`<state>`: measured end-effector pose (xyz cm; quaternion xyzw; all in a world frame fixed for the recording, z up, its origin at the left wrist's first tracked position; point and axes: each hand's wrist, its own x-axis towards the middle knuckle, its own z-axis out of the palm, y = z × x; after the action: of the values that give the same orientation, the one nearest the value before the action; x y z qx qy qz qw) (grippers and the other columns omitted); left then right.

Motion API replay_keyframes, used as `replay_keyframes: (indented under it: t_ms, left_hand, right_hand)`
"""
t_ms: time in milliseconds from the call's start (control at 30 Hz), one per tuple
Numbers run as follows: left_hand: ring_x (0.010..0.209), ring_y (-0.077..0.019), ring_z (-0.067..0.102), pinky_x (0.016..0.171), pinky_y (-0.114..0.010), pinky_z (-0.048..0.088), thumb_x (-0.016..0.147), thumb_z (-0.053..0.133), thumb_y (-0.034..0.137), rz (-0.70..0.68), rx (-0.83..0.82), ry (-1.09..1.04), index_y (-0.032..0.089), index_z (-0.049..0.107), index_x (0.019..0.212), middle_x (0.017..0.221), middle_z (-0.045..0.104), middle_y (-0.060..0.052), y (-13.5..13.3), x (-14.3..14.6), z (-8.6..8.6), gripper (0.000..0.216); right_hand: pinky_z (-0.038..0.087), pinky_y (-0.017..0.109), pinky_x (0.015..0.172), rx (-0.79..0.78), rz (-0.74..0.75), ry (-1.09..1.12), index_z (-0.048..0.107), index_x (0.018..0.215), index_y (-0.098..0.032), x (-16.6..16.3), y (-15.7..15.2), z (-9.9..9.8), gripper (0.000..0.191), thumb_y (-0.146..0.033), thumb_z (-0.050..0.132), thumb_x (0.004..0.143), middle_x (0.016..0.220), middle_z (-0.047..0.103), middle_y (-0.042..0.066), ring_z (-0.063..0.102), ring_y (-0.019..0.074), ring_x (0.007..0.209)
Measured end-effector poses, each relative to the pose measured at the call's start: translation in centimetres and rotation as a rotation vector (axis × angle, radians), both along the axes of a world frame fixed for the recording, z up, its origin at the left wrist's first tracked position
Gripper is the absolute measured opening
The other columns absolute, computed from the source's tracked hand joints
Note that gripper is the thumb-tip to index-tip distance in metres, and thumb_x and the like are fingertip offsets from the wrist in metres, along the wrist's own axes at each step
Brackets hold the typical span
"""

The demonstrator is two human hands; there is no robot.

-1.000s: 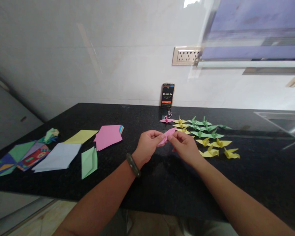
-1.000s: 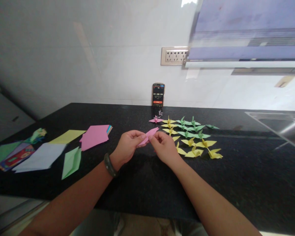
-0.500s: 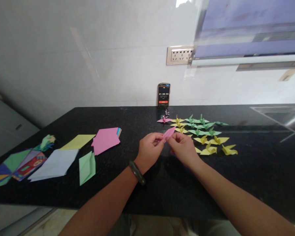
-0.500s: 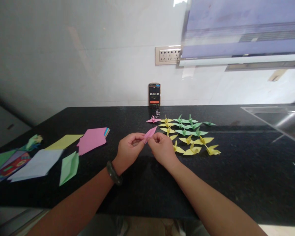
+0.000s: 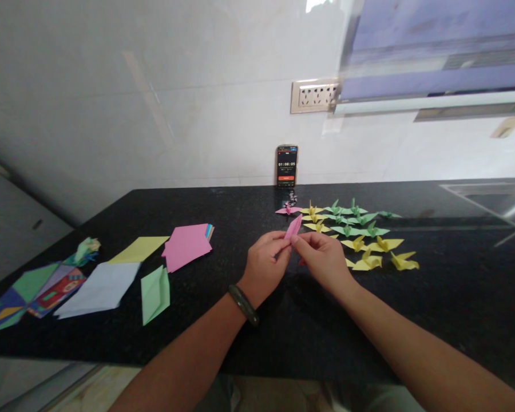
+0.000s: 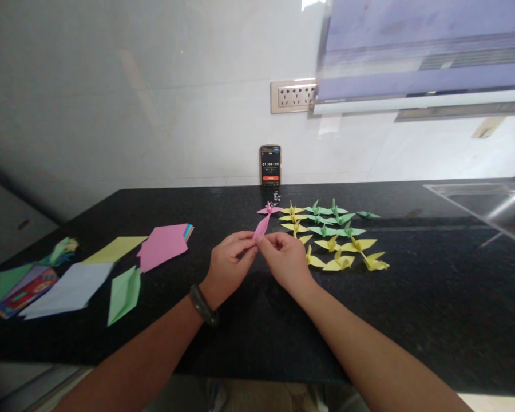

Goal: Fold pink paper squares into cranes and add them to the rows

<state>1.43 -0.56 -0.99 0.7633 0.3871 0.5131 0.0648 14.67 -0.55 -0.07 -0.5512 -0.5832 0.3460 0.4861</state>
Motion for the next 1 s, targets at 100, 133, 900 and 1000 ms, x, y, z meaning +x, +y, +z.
replay_keyframes:
  t_ms: [100,133,900,1000]
  left_hand:
    - [0.086,-0.0148,0.061,0.08,-0.03,0.049,0.076,0.055,0.014,-0.036,-0.044,-0.063,0.017,0.068,0.083,0.092,0.067,-0.006,-0.1,0.1,0.1,0.015]
    - [0.086,-0.0151,0.061,0.08,-0.03,0.049,0.076,0.056,0.016,-0.042,-0.088,-0.116,0.017,0.068,0.08,0.091,0.067,-0.007,-0.2,0.1,0.1,0.013]
    - [0.058,-0.0116,0.057,0.056,-0.023,0.044,0.067,0.063,0.023,-0.089,-0.565,-0.535,0.013,0.063,0.07,0.064,0.064,-0.002,0.1,0.1,0.9,0.01]
    - [0.054,-0.01,0.056,0.054,-0.021,0.044,0.064,0.066,0.02,-0.14,-0.66,-0.681,0.014,0.06,0.09,0.061,0.064,0.0,0.0,0.2,1.2,0.027]
  right_hand:
    - [0.038,0.023,0.042,0.013,0.026,0.038,0.061,0.069,-0.014,0.2,0.3,-0.1,0.031,-0.045,0.058,0.071,0.056,0.056,0.0,0.047,0.0103,0.044]
    - [0.038,0.023,0.042,0.019,0.051,0.04,0.06,0.069,-0.015,0.3,0.4,0.0,0.03,-0.044,0.057,0.072,0.055,0.055,0.0,0.047,0.0101,0.044]
    - [0.037,0.023,0.05,0.182,0.253,-0.115,0.057,0.072,-0.017,1.3,0.9,0.5,0.018,-0.034,0.053,0.078,0.057,0.052,-0.002,0.049,0.011,0.051]
    - [0.036,0.022,0.048,0.16,0.255,-0.076,0.057,0.069,-0.017,1.2,0.9,0.4,0.019,-0.035,0.054,0.077,0.054,0.051,-0.003,0.047,0.01,0.049]
